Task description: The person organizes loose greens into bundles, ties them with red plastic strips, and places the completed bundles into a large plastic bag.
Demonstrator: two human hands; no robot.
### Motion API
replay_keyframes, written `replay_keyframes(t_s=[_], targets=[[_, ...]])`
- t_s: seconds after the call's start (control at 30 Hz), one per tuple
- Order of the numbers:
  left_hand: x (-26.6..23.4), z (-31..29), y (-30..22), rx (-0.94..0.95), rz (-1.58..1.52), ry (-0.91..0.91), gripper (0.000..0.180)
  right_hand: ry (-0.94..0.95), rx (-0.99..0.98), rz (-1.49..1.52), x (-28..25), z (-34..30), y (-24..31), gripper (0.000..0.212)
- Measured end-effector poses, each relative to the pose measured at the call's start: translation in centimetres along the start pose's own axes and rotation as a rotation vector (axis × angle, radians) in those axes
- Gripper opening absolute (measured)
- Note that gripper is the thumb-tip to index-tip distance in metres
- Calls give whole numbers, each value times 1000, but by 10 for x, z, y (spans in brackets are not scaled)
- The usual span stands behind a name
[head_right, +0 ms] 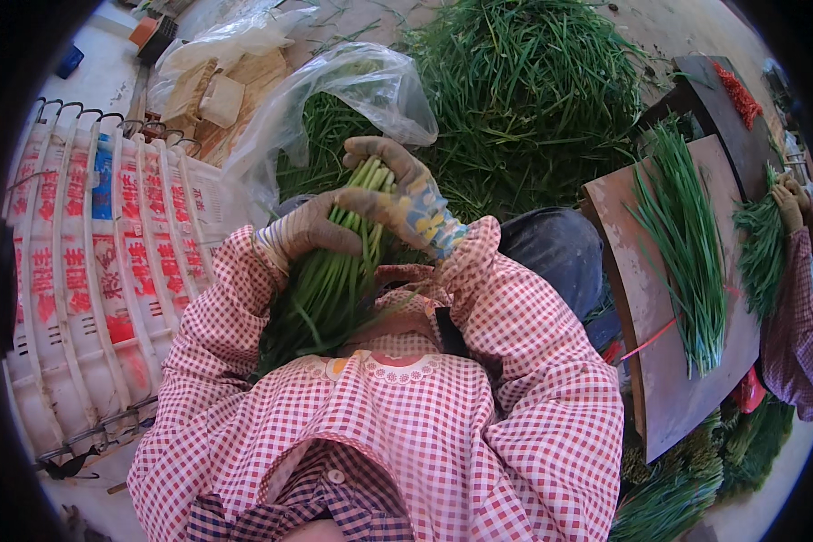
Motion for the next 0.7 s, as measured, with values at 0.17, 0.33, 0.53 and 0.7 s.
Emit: replay_keyframes(t_s=[0.17, 0.33, 0.53, 0.7], targets=[[5, 5, -11, 23, 56, 21, 68, -103, -23, 42, 1, 5, -10, 29], [4, -34, -100, 261, 278, -44, 82, -248, -352, -485, -58, 48, 82, 36], [-94, -89, -112, 462, 319, -678, 69, -650, -386, -1108, -262, 70, 163, 31], [-84, -88, -108, 645, 885, -925, 41, -553, -248, -1432, -202, 125, 169, 34]])
Point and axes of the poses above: each hand's wrist, its own z-axis towards the middle knuckle, its own x-axis out of the palm, y = z × x, the point moved 6 cm from there along z, towards the middle knuckle, and after that the axes turned 9 degrees about -x, right-handed, at the moved point
